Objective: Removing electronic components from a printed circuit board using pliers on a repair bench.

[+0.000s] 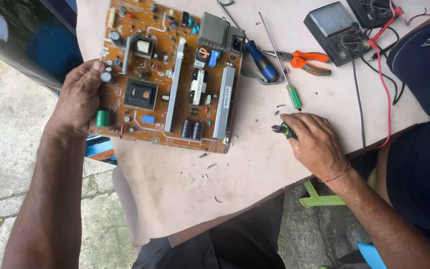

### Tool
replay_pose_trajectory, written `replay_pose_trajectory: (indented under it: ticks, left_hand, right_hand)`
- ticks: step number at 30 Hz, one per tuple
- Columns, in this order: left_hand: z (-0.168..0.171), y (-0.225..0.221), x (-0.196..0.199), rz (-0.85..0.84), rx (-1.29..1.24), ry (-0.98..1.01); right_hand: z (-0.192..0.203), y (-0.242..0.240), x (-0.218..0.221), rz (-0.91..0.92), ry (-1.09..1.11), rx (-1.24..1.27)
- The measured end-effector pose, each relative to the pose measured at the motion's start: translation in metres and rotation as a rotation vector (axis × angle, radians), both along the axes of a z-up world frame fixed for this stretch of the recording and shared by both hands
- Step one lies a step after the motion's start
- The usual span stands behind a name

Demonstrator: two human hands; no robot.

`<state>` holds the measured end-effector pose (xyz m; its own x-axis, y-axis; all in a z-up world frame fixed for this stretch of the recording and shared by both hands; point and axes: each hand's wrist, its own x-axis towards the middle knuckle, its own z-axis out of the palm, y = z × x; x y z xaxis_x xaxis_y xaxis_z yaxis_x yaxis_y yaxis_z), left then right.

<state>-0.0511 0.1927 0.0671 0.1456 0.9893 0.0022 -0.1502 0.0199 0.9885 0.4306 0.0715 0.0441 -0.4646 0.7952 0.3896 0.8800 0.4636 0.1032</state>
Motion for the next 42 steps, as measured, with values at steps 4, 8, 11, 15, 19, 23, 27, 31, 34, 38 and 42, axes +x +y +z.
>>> replay_pose_trajectory:
  ticks: [4, 8, 11, 15, 19, 23, 27, 31, 34, 38, 42]
  left_hand:
    - [-0.03, 0.041, -0.012, -0.138, -0.123, -0.052]
    - [-0.019, 0.058, -0.01, -0.279, -0.144, -0.111]
    - [0.03, 0.05, 0.007, -0.329, -0.245, 0.095]
    - [0.052, 0.057, 0.024, -0.154, -0.313, 0.907]
    - [0.033, 0.056, 0.024, -0.062, -0.01, 1.296]
    - [0.02, 0.041, 0.021, 0.071, 0.102, 1.394]
    - [0.009, 0.008, 0.025, 0.229, 0.415, 1.519]
    - [-0.009, -0.015, 0.038, 0.244, 0.356, 1.299]
    - [-0.02, -0.021, 0.047, 0.339, 0.418, 1.185]
    - [-0.03, -0.023, 0.048, 0.427, 0.457, 1.196]
    - [-0.038, -0.023, 0.047, 0.488, 0.49, 1.151]
  right_hand:
    - [0.001, -0.001, 0.0, 0.032, 0.098, -0.041]
    - [-0.006, 0.001, 0.007, 0.007, 0.157, -0.08]
    - [-0.004, 0.001, 0.008, 0.033, 0.156, -0.084]
    - [-0.002, 0.002, 0.006, 0.07, 0.185, -0.071]
    - [0.002, 0.003, 0.008, 0.091, 0.256, -0.111]
    - [0.002, 0.001, 0.006, 0.091, 0.254, -0.117]
    - [0.005, 0.002, 0.004, 0.101, 0.231, -0.1]
    - [0.015, 0.007, 0.001, 0.146, -0.099, -0.097]
    - [0.057, 0.016, -0.047, 0.241, -0.404, 0.125]
    - [0.088, 0.038, -0.087, 0.351, -0.594, 0.236]
    - [0.101, 0.054, -0.114, 0.498, -0.732, 0.338]
